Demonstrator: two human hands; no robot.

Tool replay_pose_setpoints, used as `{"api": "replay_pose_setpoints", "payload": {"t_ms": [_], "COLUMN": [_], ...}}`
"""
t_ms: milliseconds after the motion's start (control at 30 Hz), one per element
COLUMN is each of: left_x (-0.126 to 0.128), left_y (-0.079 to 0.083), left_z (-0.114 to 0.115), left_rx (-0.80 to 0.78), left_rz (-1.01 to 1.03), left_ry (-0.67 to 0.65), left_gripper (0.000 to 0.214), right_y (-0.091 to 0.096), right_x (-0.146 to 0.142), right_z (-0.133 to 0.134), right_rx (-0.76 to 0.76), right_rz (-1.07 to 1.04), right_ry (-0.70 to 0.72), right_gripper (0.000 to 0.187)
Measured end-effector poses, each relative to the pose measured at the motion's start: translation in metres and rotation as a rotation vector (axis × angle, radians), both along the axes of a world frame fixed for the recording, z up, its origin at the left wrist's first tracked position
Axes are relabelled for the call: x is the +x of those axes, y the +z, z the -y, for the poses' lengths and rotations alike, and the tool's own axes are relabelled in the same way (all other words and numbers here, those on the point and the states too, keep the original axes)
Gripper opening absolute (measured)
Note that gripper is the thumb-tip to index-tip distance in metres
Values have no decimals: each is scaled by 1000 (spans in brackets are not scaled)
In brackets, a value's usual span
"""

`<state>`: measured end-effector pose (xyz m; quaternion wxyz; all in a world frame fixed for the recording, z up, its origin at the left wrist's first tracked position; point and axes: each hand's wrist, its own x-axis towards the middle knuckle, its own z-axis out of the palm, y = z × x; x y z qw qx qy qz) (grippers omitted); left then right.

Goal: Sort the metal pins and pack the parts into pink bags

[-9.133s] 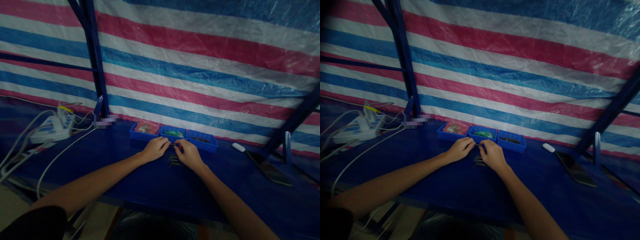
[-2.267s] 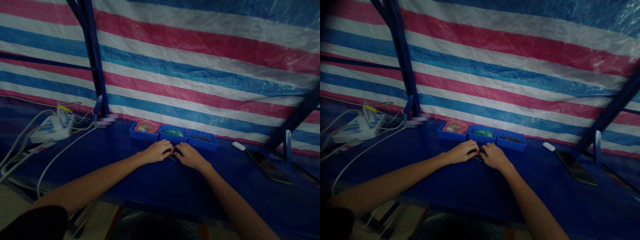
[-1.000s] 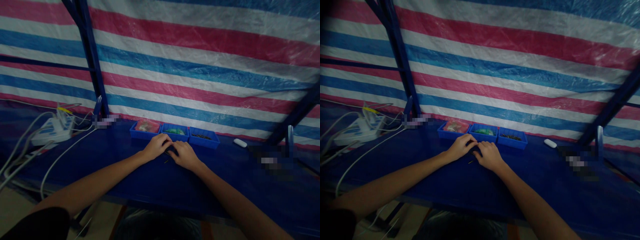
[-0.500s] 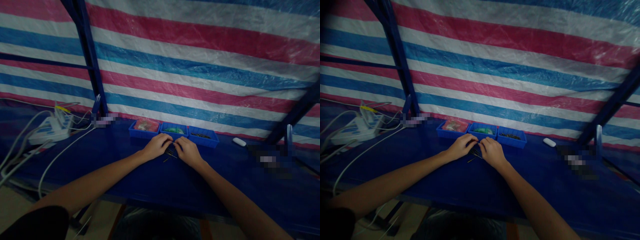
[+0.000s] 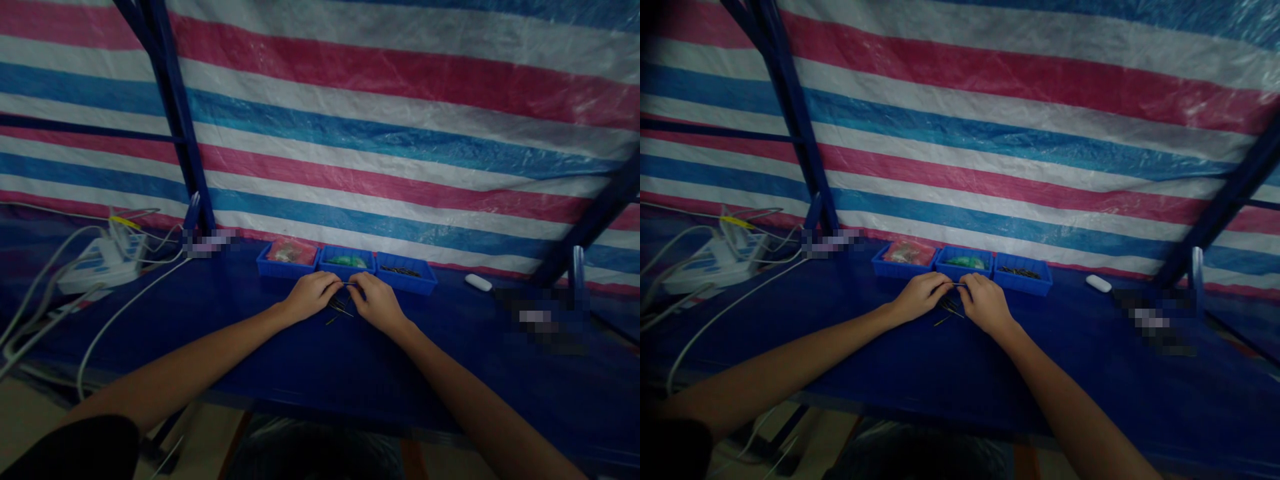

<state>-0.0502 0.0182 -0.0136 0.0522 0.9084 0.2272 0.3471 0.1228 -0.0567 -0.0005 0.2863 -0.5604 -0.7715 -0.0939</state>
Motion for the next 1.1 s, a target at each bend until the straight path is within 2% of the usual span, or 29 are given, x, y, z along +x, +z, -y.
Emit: {"api": "replay_pose_setpoints", "payload": {"t_ms": [267,433,767,1100], "left_x": [1,1,0,1], "left_y": [0,-1,2,0], "left_z": [4,2,2,3], "left_rx": [-60,-25,-2,-64], "left_rz": [91,101,69,64], "left_ry": [-46,-65,17,22], "left_gripper": [19,14,15,12], "right_y": [1,0,-4,-3], "right_x": [1,1,2,4], "right_z": [0,0,-3,-4], "right_rx": [-22,-24,18,-8], "right_rz": [66,53,-20,21], "right_ry": [-6,0,44,15], "right_gripper": [25,25,12,18]}}
